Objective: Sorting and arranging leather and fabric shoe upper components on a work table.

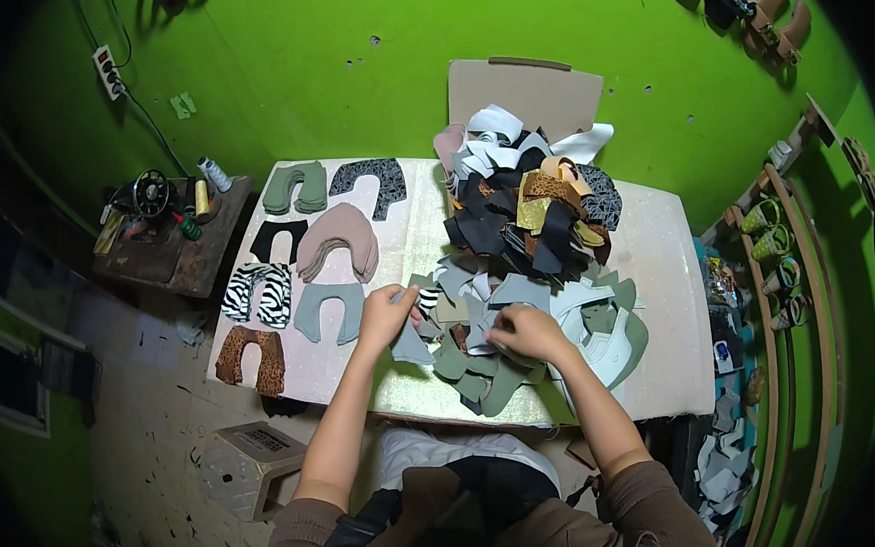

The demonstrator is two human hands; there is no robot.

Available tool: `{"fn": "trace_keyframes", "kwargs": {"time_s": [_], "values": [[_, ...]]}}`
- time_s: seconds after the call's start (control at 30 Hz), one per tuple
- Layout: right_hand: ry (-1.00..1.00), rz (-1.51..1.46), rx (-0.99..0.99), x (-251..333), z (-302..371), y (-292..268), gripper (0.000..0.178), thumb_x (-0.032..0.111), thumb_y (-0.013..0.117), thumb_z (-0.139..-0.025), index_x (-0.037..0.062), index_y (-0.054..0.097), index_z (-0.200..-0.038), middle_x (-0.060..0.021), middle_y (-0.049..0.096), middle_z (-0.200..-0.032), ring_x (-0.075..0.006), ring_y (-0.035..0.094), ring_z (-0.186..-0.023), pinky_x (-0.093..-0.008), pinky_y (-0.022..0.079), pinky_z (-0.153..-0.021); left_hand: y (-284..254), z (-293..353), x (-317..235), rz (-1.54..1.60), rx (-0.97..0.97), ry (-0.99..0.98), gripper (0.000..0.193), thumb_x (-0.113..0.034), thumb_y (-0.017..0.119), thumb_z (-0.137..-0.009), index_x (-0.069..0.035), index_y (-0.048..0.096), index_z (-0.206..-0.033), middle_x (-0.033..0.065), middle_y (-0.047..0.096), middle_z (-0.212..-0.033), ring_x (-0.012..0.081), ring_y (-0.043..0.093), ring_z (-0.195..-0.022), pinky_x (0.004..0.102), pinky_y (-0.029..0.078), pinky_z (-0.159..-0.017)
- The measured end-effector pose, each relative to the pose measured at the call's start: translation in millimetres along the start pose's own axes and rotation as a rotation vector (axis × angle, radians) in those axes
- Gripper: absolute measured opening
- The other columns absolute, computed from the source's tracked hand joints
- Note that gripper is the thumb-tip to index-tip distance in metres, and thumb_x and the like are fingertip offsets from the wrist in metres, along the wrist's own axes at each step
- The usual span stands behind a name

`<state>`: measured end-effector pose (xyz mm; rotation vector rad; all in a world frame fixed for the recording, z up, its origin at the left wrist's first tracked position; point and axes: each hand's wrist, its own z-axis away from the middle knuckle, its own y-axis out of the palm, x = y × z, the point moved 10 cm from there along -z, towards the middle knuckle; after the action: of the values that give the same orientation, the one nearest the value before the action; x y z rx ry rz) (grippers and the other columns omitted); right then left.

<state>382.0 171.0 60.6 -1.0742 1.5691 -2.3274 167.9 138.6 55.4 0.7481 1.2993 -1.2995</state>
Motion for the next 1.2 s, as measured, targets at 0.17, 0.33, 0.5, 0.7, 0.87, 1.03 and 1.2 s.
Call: {"fn": "trace_keyframes", "kwargs": {"time_s": [0.17,0.33,0.5,0.7,0.87,1.03,1.2], "values": [[-0.081,0.205,0.008,-3,11,20,0.027,0.027,0.061,-0.076,0.0037,0.063,-0.088,-0.0153,0.062,-0.089,-0.0318,0.059,-0.084,-0.0394,0.047,-0.073,18,10,9,0.362,0.109,-0.117,0.022,-0.021,0.057,-0.086,0.0,0.059,-0.087,0.0079,0.064,-0.077,0.0118,0.06,-0.065,0.0249,0.048,-0.06],[-0.034,-0.298,-0.137,-15,3,-24,0.022,0.021,0.061,-0.078,0.0029,0.062,-0.091,-0.0123,0.063,-0.084,-0.0256,0.059,-0.076,-0.0347,0.046,-0.068,33,16,-3,0.702,0.259,-0.107,0.032,-0.009,0.05,-0.085,0.003,0.05,-0.115,0.0089,0.061,-0.105,0.017,0.058,-0.095,0.0294,0.045,-0.086],[-0.117,-0.595,-0.22,0,6,-77,0.017,0.014,0.058,-0.082,0.0014,0.061,-0.093,-0.0074,0.063,-0.085,-0.0141,0.056,-0.077,-0.0275,0.043,-0.071,37,16,-17,0.965,0.32,-0.083,0.041,-0.007,0.047,-0.085,0.005,0.042,-0.124,0.0141,0.058,-0.111,0.0205,0.056,-0.1,0.0346,0.043,-0.092],[-0.347,-1.014,-0.205,41,5,-121,0.009,0.009,0.056,-0.084,0.0037,0.061,-0.09,-0.0023,0.059,-0.09,-0.0095,0.052,-0.083,-0.0231,0.041,-0.075,32,15,-18,0.906,0.244,-0.073,0.041,-0.011,0.048,-0.086,0.006,0.042,-0.123,0.0147,0.058,-0.111,0.0202,0.057,-0.099,0.034,0.044,-0.091],[-0.613,-0.711,-0.228,83,7,-148,0.01,0.009,0.059,-0.079,0.0058,0.062,-0.088,-0.0034,0.039,-0.102,-0.0124,0.041,-0.098,-0.0254,0.034,-0.086,35,10,-25,0.912,0.242,-0.064,0.04,-0.015,0.048,-0.088,0.003,0.043,-0.123,0.0134,0.058,-0.11,0.0191,0.057,-0.1,0.0334,0.044,-0.09],[-0.587,-0.763,-0.075,89,-8,-125,0.011,0.007,0.06,-0.078,0.0047,0.063,-0.088,-0.0011,0.041,-0.091,-0.012,0.043,-0.091,-0.0246,0.036,-0.08,46,15,-16,0.729,0.172,-0.114,0.039,-0.021,0.047,-0.09,-0.002,0.044,-0.124,0.0108,0.057,-0.111,0.0175,0.057,-0.1,0.0328,0.046,-0.088],[-0.537,-0.968,0.076,96,-18,-110,0.012,0.01,0.053,-0.086,0.0039,0.058,-0.096,0.0003,0.054,-0.089,-0.0073,0.052,-0.082,-0.0236,0.043,-0.074,74,13,4,0.909,0.377,-0.174,0.041,-0.03,0.04,-0.093,-0.004,0.044,-0.124,0.0107,0.056,-0.114,0.0188,0.054,-0.106,0.0339,0.042,-0.093]]}}
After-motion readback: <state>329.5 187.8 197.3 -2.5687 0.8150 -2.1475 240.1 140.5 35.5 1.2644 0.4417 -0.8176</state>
